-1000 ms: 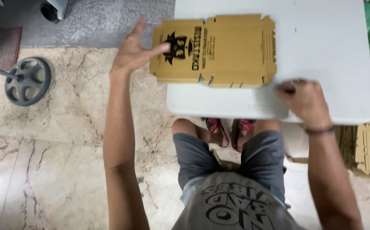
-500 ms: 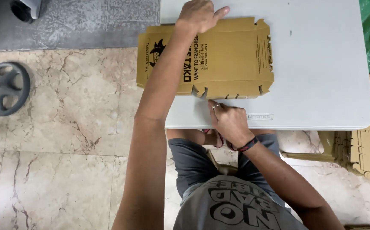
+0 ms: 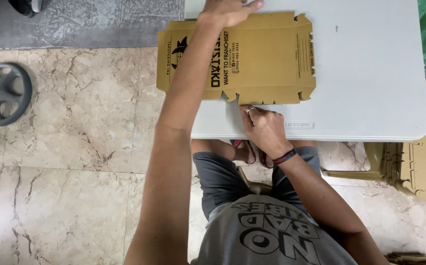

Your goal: Folding flat cardboard box templates into finished boxes and stacking them.

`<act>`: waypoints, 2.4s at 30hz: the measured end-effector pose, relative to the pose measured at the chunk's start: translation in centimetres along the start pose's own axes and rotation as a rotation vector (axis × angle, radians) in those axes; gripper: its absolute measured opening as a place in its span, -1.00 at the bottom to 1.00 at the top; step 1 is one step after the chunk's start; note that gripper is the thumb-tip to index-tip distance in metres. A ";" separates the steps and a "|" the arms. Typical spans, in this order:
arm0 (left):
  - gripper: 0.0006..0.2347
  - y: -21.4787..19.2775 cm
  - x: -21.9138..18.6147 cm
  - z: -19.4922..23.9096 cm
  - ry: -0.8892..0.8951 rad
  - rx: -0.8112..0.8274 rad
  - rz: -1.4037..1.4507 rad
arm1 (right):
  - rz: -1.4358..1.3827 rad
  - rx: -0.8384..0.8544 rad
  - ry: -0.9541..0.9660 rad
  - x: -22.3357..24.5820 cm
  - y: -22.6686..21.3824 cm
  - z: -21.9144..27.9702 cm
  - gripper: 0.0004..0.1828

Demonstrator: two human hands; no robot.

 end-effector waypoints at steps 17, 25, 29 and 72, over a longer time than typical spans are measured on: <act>-0.04 11.6 16.5 21.4 -0.142 -0.109 0.794 | -0.166 0.087 0.259 -14.2 -6.4 3.3 -0.77; -0.39 11.4 17.4 19.9 -0.009 -0.341 0.706 | -0.112 0.063 0.118 -13.7 -6.7 2.2 -0.84; -0.32 13.2 20.2 18.2 0.054 -0.315 0.886 | -0.063 0.089 0.117 -14.9 -5.9 2.7 -0.87; -0.21 10.2 16.8 21.4 0.128 -0.314 0.621 | -0.184 0.476 0.217 -13.5 -10.9 1.3 -0.80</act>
Point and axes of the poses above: each hand's wrist, its own z-axis away from the middle knuckle, its own y-axis out of the palm, x = y × z, the point moved 4 cm from there along -z, towards the middle knuckle, and after that the axes turned 11 degrees about x, right-handed, at the moved point
